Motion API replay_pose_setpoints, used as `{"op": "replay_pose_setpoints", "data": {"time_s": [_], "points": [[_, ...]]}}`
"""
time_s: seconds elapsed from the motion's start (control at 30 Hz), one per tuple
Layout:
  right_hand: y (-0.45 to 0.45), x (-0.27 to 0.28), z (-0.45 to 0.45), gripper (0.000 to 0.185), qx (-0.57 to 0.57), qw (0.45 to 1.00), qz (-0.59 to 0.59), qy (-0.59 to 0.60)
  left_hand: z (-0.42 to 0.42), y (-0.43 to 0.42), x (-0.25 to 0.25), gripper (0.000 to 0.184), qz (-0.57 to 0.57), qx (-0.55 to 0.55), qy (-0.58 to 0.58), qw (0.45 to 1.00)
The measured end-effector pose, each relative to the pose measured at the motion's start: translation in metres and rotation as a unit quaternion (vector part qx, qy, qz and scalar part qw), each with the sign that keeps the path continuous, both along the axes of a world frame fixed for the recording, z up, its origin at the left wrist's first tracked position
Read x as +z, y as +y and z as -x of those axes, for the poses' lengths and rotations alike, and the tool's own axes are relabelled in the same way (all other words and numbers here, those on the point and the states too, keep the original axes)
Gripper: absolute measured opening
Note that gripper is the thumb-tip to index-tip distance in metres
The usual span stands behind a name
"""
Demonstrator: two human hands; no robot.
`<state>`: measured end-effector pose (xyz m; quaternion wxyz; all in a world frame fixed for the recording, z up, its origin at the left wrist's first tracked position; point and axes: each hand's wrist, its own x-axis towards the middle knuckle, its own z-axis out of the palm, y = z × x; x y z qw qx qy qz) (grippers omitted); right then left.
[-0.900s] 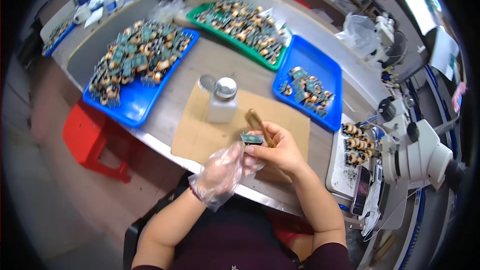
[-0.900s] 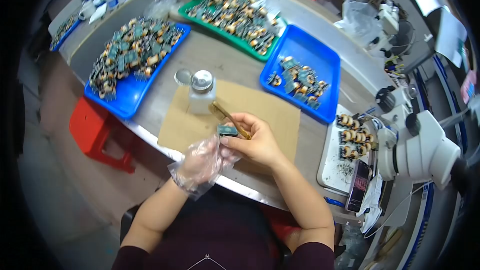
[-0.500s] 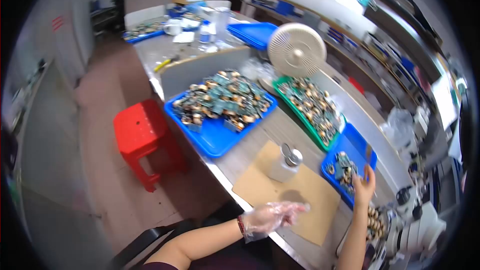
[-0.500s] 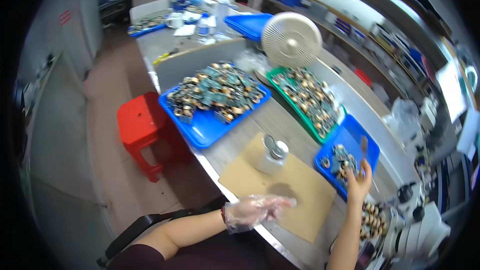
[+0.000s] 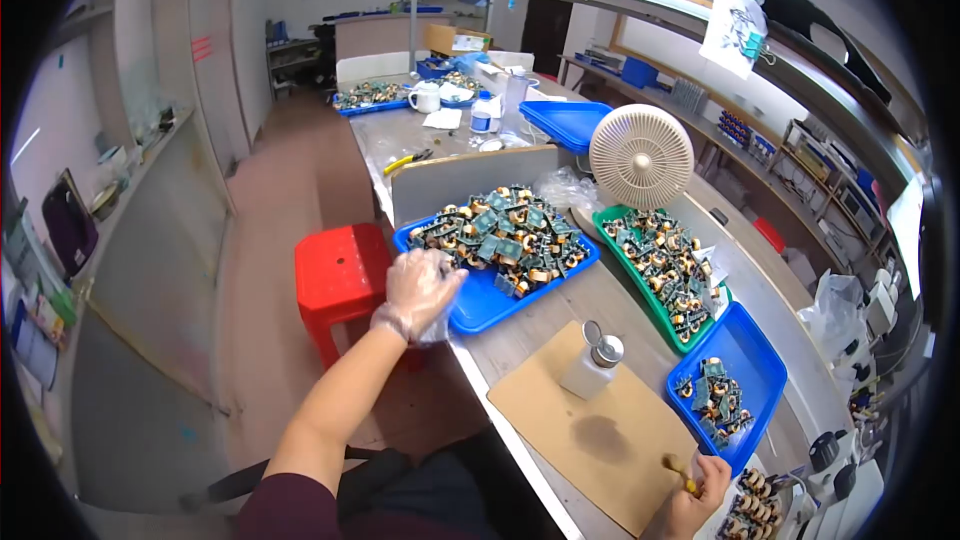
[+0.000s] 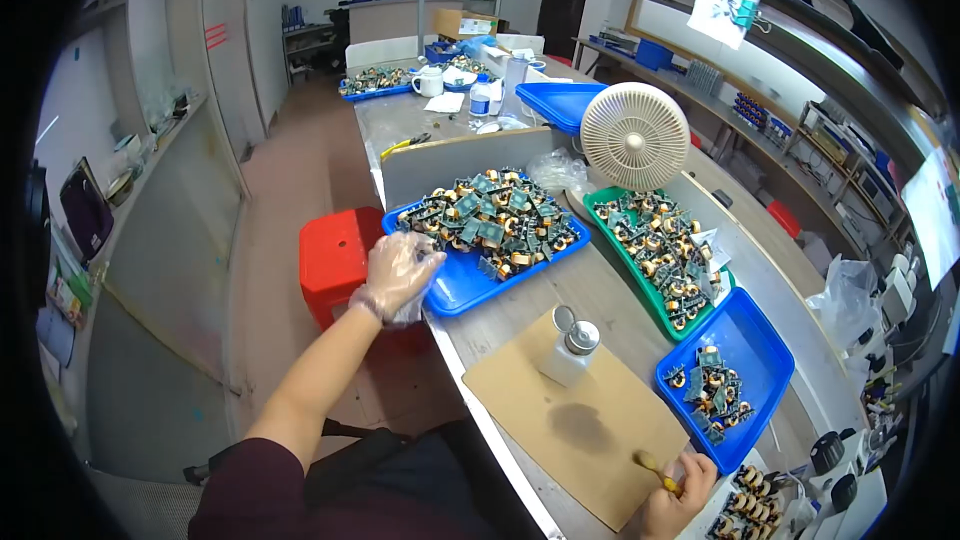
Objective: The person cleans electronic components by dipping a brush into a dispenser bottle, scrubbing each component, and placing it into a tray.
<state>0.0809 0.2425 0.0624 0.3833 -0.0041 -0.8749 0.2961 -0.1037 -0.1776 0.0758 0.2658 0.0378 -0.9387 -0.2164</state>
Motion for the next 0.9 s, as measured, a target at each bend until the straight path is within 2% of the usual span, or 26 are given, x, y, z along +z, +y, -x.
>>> {"op": "replay_pose_setpoints", "data": {"time_s": [0.03, 0.07, 0.1, 0.17, 0.27, 0.3, 0.37, 0.4, 0.47, 0.5, 0.57, 0.67, 0.73, 0.83, 0.9], "points": [[0.001, 0.001, -0.001, 0.023, 0.004, 0.998, -0.055, -0.006, 0.010, 0.000, 0.006, 0.045, 0.037, 0.052, -0.053, 0.997], [0.005, -0.001, 0.000, 0.021, 0.020, 0.989, -0.146, 0.027, 0.021, -0.002, 0.006, 0.043, 0.039, 0.052, -0.081, 0.995], [0.006, -0.005, 0.002, 0.021, 0.017, 0.989, -0.144, 0.027, 0.028, -0.003, 0.007, 0.041, 0.041, 0.053, -0.110, 0.992], [0.006, -0.014, 0.003, 0.024, 0.026, 1.000, 0.010, 0.009, 0.039, 0.001, 0.006, 0.036, 0.016, 0.065, -0.117, 0.991], [0.007, -0.010, -0.003, 0.025, -0.014, 0.999, 0.034, 0.000, 0.032, 0.002, 0.000, 0.035, 0.037, 0.031, -0.074, 0.996], [0.002, -0.004, -0.002, 0.020, -0.023, 0.999, 0.025, 0.024, 0.025, 0.003, -0.003, 0.031, 0.030, 0.011, -0.034, 0.999], [0.006, -0.006, -0.001, 0.021, -0.020, 0.999, 0.021, 0.021, 0.007, 0.006, -0.005, 0.024, -0.179, -0.144, -0.033, 0.973], [0.007, -0.009, 0.000, 0.022, -0.016, 1.000, 0.008, 0.021, -0.009, 0.020, -0.001, 0.014, -0.373, -0.189, -0.076, 0.905], [0.003, -0.007, 0.000, 0.024, -0.018, 0.999, 0.022, -0.030, -0.033, 0.050, -0.008, 0.014, -0.501, -0.265, -0.067, 0.821], [0.000, -0.005, -0.001, 0.025, -0.013, 0.998, 0.033, -0.061, -0.051, 0.066, -0.011, 0.025, -0.560, -0.305, -0.067, 0.767], [-0.005, -0.001, 0.002, 0.029, -0.008, 0.993, 0.043, -0.109, -0.080, 0.098, -0.017, 0.030, -0.601, -0.332, -0.116, 0.718], [-0.002, -0.004, 0.000, 0.027, 0.009, 0.989, 0.082, -0.127, -0.101, 0.135, -0.032, 0.035, -0.576, -0.387, -0.152, 0.704], [-0.009, -0.002, -0.001, 0.020, 0.045, 0.975, 0.182, -0.119, -0.105, 0.152, -0.045, 0.033, -0.558, -0.407, -0.176, 0.701], [-0.041, 0.006, -0.005, 0.009, 0.069, 0.993, 0.037, -0.087, -0.108, 0.169, -0.059, 0.033, -0.547, -0.466, -0.171, 0.674], [-0.052, 0.001, -0.004, 0.007, 0.081, 0.990, -0.079, -0.079, -0.108, 0.172, -0.063, 0.034, -0.455, -0.479, -0.125, 0.740]]}}
